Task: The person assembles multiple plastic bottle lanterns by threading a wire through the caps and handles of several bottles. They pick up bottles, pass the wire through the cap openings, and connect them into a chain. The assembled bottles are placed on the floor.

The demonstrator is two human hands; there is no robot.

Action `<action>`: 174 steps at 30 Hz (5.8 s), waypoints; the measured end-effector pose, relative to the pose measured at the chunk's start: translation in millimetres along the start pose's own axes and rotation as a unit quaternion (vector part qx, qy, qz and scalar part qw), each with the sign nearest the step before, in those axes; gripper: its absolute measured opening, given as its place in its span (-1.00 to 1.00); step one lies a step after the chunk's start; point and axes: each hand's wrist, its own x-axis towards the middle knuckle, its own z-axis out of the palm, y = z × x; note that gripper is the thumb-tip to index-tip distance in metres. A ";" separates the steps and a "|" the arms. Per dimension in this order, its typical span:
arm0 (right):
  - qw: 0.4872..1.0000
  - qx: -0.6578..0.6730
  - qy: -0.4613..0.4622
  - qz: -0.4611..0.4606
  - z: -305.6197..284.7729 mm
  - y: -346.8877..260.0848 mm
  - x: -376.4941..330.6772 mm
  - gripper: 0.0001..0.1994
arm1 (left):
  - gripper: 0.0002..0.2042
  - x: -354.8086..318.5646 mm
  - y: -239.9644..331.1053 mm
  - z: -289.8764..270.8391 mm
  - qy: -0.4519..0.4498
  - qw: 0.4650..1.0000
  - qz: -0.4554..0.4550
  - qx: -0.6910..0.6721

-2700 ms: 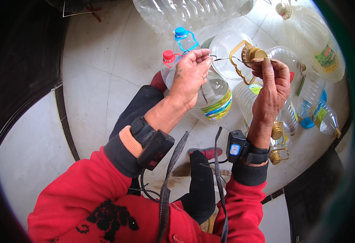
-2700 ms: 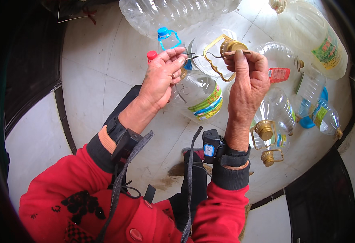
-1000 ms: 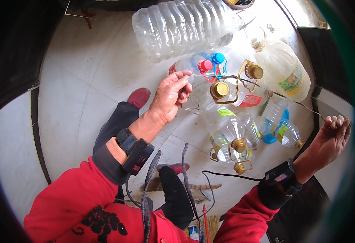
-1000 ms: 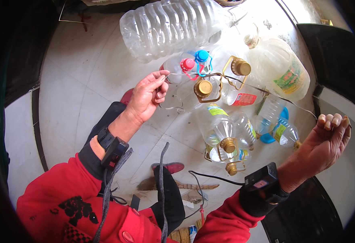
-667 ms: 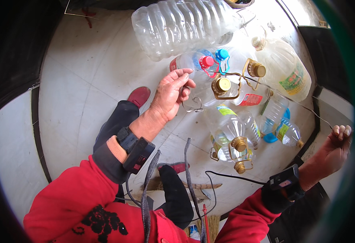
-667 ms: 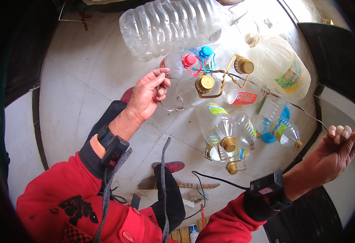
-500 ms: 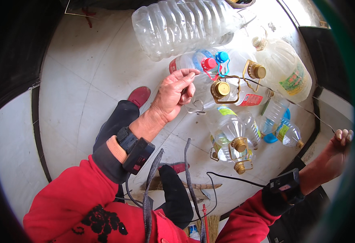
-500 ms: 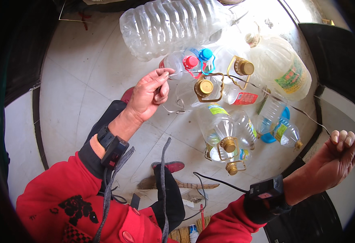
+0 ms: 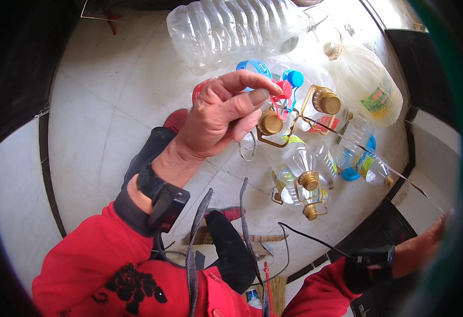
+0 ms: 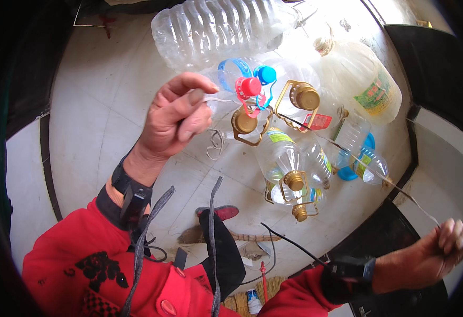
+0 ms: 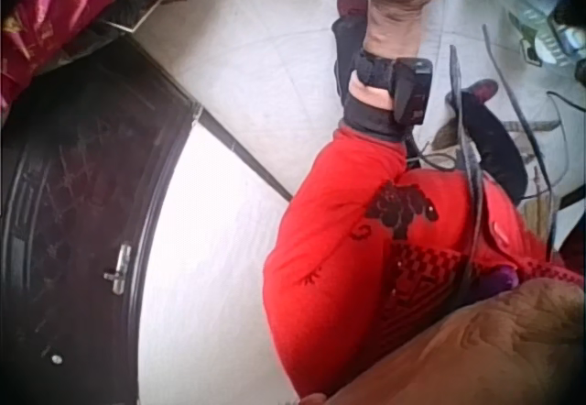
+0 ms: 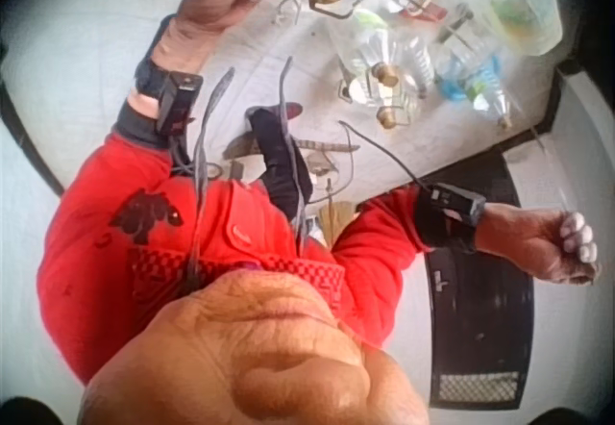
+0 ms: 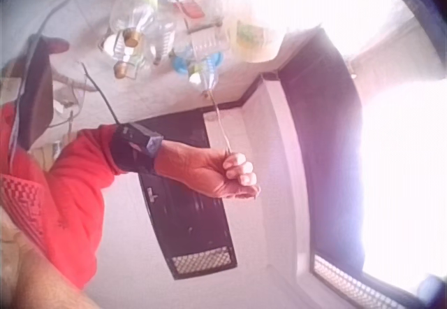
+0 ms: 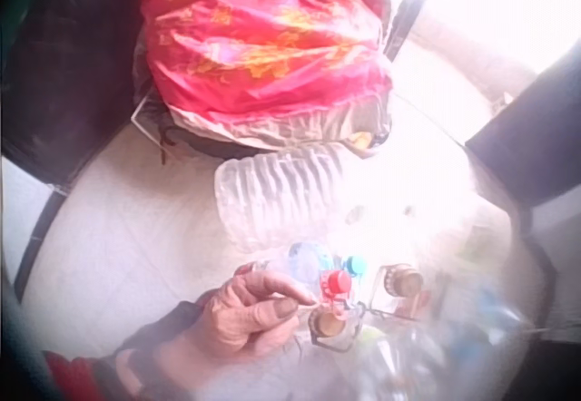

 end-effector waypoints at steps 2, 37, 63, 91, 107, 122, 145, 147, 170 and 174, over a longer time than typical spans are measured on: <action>0.999 0.032 0.034 -0.003 -8.4 -18.3 -0.3 -0.80 | -0.83 -6.6 9.6 -0.6 -0.051 0.998 0.021 -0.039; 0.961 -0.101 -0.223 0.127 150.1 109.3 -213.4 -0.94 | -0.72 -3.9 -62.5 -2.2 0.033 0.994 -0.083 0.064; 0.885 -0.029 0.007 0.464 52.4 236.6 -228.3 -0.87 | -0.87 12.0 -83.4 -13.1 0.140 0.948 -0.185 0.217; 0.787 -0.487 -0.157 0.345 -115.1 146.9 -256.2 -0.74 | -0.87 37.8 -83.8 -27.3 0.155 0.948 -0.209 0.183; 0.794 -0.530 -0.192 0.230 -87.1 161.3 -259.1 -0.86 | -0.87 30.4 -88.9 -22.2 0.150 0.947 -0.205 0.197; 0.853 -0.307 -0.045 0.421 -67.3 177.1 -264.2 -0.84 | -0.87 28.5 -86.1 -20.5 0.147 0.947 -0.207 0.196; 0.865 -0.008 -0.055 0.499 52.3 151.9 -244.0 -0.63 | -0.84 18.2 -105.2 -17.1 0.070 0.923 -0.234 0.296; 0.865 -0.010 -0.071 0.497 60.0 145.6 -241.2 -0.63 | -0.83 17.4 -106.2 -15.4 0.050 0.923 -0.236 0.300; 0.879 0.009 -0.122 0.460 86.9 105.1 -219.1 -0.66 | -0.83 2.7 -105.9 6.8 -0.003 0.973 -0.204 0.112; 0.899 -0.052 -0.140 0.412 87.1 104.3 -220.0 -0.67 | -0.82 0.2 -99.9 9.0 -0.015 0.968 -0.242 0.072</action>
